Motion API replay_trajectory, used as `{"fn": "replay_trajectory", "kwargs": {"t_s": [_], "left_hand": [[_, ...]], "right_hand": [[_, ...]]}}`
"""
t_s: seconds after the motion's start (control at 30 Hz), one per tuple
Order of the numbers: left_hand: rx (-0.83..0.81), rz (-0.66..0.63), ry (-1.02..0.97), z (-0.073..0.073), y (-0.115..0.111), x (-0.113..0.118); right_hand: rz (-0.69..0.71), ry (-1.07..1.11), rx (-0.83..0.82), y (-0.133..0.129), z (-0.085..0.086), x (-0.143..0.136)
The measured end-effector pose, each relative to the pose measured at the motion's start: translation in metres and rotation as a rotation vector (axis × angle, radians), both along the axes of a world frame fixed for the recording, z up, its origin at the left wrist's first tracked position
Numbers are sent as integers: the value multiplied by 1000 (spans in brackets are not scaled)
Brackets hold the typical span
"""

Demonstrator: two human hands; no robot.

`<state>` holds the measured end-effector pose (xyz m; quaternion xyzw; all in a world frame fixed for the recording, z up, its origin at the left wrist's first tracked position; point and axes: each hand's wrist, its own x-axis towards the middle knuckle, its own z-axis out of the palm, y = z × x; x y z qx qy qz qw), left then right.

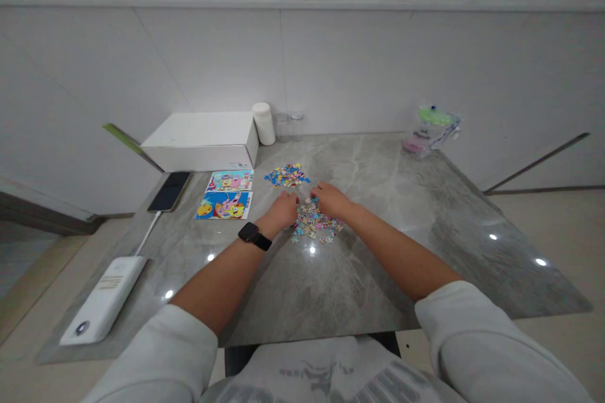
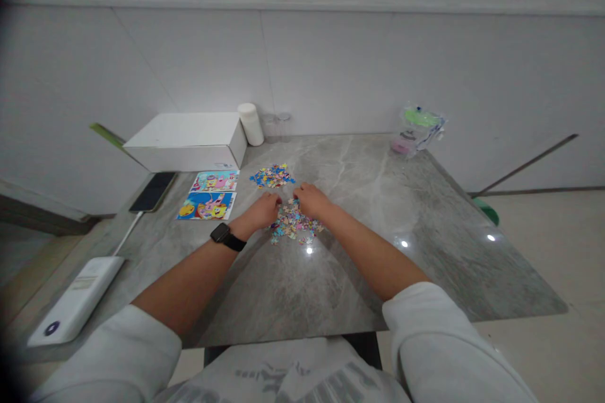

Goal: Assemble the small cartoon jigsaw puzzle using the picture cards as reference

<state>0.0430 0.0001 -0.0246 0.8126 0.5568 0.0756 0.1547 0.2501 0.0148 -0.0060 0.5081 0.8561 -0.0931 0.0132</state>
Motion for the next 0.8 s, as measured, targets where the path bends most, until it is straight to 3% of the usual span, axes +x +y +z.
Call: {"fn": "replay_trajectory", "kwargs": {"t_s": [0.13, 0.27, 0.37, 0.47, 0.53, 0.6, 0.7, 0.8], "left_hand": [[-13, -103, -36, 1, -7, -2], [109, -7, -27, 9, -8, -9], [42, 2, 25, 12, -9, 2], [-27, -94, 17, 14, -16, 6], [-39, -162, -24, 14, -26, -7], [55, -163, -132, 14, -40, -31], [111, -79, -156, 15, -67, -67], [66, -17, -100, 15, -92, -75]], "right_hand": [[91, 52, -26, -7, -8, 9], [57, 97, 56, -3, -9, 7], [66, 60, 36, -4, -8, -9], [158, 64, -24, -11, -5, -14], [224, 112, -39, -18, 0, -1], [216, 156, 6, -27, 5, 21], [139, 183, 22, -47, 11, 55], [6, 100, -22, -75, 12, 69]]}}
